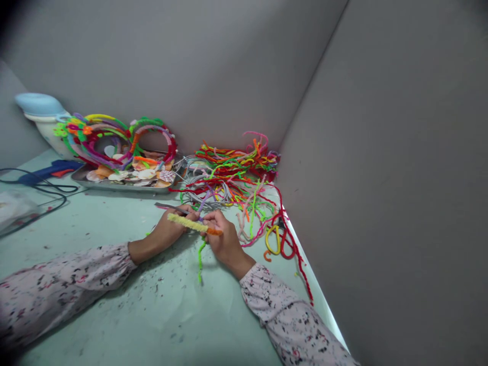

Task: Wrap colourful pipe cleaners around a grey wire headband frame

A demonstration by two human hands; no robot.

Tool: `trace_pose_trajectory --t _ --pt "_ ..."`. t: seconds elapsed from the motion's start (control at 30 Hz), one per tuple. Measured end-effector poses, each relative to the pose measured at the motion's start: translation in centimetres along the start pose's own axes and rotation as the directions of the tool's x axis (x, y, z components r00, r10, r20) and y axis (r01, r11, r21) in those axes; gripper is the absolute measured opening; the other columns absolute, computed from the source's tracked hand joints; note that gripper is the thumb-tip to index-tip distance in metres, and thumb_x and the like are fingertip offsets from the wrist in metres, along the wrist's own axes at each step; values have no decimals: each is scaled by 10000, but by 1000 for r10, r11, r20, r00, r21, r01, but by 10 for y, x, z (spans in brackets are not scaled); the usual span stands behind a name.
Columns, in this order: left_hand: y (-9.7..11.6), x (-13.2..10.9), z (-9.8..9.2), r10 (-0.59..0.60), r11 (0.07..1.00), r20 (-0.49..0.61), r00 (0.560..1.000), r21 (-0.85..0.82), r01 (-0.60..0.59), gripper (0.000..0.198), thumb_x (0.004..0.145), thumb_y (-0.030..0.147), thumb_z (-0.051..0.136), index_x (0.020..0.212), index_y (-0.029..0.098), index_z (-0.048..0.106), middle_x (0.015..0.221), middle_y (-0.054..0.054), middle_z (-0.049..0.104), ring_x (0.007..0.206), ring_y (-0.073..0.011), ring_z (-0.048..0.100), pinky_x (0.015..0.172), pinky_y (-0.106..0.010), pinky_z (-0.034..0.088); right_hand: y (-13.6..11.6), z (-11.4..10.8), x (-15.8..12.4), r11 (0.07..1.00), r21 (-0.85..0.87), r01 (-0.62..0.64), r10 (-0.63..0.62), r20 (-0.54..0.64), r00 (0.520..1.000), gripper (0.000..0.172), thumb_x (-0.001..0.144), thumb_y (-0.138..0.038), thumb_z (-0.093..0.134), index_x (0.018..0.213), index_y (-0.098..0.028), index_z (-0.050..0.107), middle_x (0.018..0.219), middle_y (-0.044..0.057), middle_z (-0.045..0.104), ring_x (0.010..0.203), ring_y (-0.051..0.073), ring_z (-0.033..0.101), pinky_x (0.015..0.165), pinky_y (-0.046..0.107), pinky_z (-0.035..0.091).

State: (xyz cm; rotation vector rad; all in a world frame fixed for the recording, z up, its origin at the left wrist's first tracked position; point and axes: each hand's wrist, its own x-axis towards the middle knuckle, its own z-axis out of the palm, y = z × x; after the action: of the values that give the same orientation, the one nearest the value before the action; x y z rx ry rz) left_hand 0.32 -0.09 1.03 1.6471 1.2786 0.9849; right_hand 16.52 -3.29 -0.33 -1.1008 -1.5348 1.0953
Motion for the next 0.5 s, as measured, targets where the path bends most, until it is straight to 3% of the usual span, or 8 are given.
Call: trace_pose_trajectory --t 0.17,0.5 --pt "-5 0 0 43 999 5 999 3 -43 242 787 337 505 609 173 499 569 29 458 556 -117 417 477 -216 283 2 -2 -2 990 -133 37 -40 -19 999 147 909 -327 474 937 -204 549 697 -14 615 583 125 563 533 225 412" --pt "-4 -2 -1 39 999 16 999 -25 -38 238 806 298 496 612 183 421 594 36 375 566 -111 362 487 -236 259 -3 -2 -4 962 -251 108 -107 20 994 151 918 -301 460 981 -203 556 779 3 633 654 133 573 585 231 421"
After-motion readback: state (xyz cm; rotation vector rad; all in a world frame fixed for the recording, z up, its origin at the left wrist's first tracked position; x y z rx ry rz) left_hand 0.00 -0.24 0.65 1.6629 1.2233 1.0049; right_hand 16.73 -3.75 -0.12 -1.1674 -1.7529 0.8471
